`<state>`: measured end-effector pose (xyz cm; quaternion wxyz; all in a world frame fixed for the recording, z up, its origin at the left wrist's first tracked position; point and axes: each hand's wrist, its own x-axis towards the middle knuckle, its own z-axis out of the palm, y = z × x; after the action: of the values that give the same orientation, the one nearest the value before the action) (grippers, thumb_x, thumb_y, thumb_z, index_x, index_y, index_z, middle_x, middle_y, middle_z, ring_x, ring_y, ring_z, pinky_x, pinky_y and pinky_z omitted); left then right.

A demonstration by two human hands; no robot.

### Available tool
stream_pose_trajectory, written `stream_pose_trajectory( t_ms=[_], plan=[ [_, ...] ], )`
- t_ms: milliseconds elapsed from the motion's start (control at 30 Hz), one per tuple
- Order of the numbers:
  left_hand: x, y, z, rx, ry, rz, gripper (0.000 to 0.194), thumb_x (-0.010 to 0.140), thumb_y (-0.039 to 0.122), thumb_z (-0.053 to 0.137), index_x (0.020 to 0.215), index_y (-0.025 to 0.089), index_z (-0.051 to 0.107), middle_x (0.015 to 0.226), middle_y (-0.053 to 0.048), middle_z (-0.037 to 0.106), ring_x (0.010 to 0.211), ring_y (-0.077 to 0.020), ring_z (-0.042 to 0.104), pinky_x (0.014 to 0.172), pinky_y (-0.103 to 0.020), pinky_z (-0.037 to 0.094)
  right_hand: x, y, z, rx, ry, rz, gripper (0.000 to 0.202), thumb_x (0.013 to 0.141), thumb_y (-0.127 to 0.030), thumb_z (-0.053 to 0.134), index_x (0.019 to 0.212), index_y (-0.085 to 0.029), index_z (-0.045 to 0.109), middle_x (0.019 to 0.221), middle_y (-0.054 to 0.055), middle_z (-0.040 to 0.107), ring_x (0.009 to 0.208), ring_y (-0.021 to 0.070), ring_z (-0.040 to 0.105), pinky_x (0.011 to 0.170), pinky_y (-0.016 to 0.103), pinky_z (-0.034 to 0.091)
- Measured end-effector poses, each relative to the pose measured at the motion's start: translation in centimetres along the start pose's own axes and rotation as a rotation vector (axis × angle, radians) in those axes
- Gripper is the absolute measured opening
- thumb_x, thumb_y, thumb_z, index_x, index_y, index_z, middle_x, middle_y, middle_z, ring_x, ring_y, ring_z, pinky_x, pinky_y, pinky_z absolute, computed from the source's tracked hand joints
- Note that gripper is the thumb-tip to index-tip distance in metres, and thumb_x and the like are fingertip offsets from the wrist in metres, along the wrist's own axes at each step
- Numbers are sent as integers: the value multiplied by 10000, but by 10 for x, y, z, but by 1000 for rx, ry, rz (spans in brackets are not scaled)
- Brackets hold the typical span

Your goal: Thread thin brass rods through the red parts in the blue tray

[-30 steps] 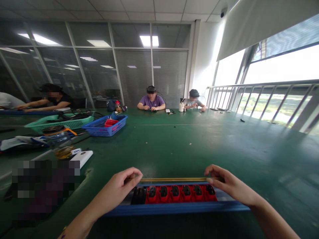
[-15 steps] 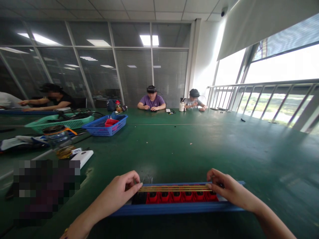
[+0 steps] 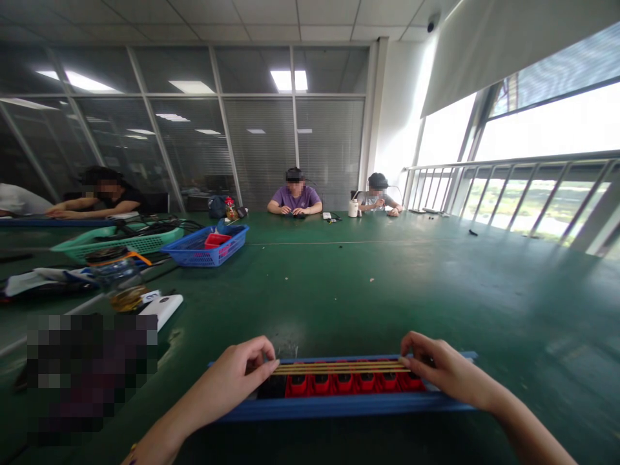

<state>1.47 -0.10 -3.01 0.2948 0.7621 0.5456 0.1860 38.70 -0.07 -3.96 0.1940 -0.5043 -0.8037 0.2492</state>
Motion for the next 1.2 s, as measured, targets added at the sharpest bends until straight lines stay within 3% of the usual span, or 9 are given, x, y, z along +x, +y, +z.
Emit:
stream_pose_trajectory(
  t_ms=[333,533,767,1000,1200],
  plan=[
    [-1,-1,-3,-21,-27,27,273,808,437,423,841,195,544,670,30,573,616,-125,521,551,-199,357,0,6,-2,29,-19,4,278,864,-451,370,902,-224,527,743,-6,580,670,144,517,601,223,399],
    [0,-4,-3,-22,-21,32,293,805,450,429,870,197,562,668,28,560,605,-124,509,538,-200,348,3,21,1,-1,-14,15,310,826,-468,444,693,-197,511,615,-35,508,572,114,441,526,197,364],
    [0,-3,-3,-42,-27,34,294,800,445,439,876,195,573,701,22,575,642,-130,522,563,-203,362,3,28,4,-18,-12,20,355,801,-480,478,610,-183,511,556,-47,447,523,98,384,483,193,322],
    [1,-5,-4,-49,-28,18,328,792,469,439,894,188,575,688,21,559,620,-127,510,541,-202,353,6,25,3,75,58,34,362,798,-503,466,643,-179,512,616,-26,473,606,123,439,534,197,372],
    [1,-8,-2,-112,-38,24,327,791,436,461,1020,207,506,657,46,517,605,-118,497,540,-198,357,4,28,-2,172,252,128,379,785,-555,435,674,-204,525,638,1,525,611,152,485,570,218,426]
  ],
)
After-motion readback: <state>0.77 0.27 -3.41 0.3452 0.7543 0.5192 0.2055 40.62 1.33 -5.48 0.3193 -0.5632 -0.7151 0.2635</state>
